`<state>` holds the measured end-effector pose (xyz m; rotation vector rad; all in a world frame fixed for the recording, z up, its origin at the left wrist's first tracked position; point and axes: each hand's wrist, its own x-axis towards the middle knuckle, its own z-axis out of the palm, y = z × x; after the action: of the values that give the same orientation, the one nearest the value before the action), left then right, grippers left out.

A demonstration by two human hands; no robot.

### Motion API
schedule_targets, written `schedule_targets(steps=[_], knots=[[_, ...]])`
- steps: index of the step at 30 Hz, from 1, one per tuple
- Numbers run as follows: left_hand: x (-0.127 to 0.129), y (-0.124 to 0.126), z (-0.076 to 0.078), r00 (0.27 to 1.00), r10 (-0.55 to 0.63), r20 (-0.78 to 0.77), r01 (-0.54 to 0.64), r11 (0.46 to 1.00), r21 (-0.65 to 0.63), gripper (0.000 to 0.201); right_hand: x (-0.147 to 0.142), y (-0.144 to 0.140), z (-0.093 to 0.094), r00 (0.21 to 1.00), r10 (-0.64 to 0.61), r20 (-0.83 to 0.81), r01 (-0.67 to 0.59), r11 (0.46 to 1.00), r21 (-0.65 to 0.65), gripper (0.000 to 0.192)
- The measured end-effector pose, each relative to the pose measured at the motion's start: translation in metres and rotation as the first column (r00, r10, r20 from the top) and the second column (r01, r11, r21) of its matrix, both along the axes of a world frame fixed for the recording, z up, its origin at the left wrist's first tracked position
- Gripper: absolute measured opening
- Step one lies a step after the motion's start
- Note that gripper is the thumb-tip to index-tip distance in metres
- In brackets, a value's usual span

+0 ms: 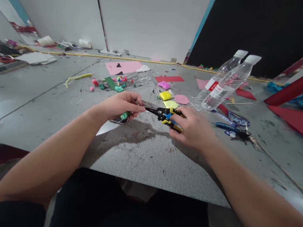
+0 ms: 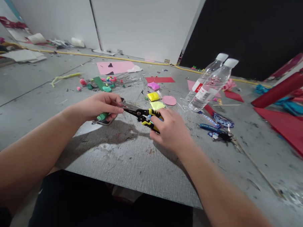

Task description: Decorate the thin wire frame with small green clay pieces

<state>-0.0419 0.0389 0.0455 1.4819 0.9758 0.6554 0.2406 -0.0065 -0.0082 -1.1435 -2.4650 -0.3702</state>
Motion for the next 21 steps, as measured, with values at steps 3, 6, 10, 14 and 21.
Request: schedule_targets(steps=[3,6,10,14,21], knots=[[-0.0003,0.0003,-0.0004,1.0,-0.003,0.018,0.003,1.0,-0.005,0.024,-0.0021,-0.0019,0.0009,1.0,-0.003,0.019,0.003,1.0,-0.009,0.019],[-0.0013,-0.0001,0.0,0.998,-0.031,0.045,0.033,0.998,-0.045,0.022,-0.0054,-0.0041,-0.0001,0.999,-0.018,0.047,0.018,1.0,-0.012,0.02],[-0.0021,-0.0007,0.0006,0.994,-0.034,0.099,0.04,0.997,-0.066,0.02,-0.0076,-0.0048,-0.0023,0.997,-0.052,0.064,0.052,0.999,0.006,0.02],[-0.0029,0.0,0.0,0.996,-0.041,0.074,0.048,0.995,-0.093,0.023,-0.006,-0.0041,-0.0015,0.996,-0.034,0.082,0.035,0.999,-0.01,0.023],[-0.0028,0.0031,-0.0025,0.997,-0.052,0.061,0.055,0.998,-0.036,0.024,-0.005,-0.0037,0.0001,0.994,-0.036,0.098,0.039,0.999,-0.028,0.021]])
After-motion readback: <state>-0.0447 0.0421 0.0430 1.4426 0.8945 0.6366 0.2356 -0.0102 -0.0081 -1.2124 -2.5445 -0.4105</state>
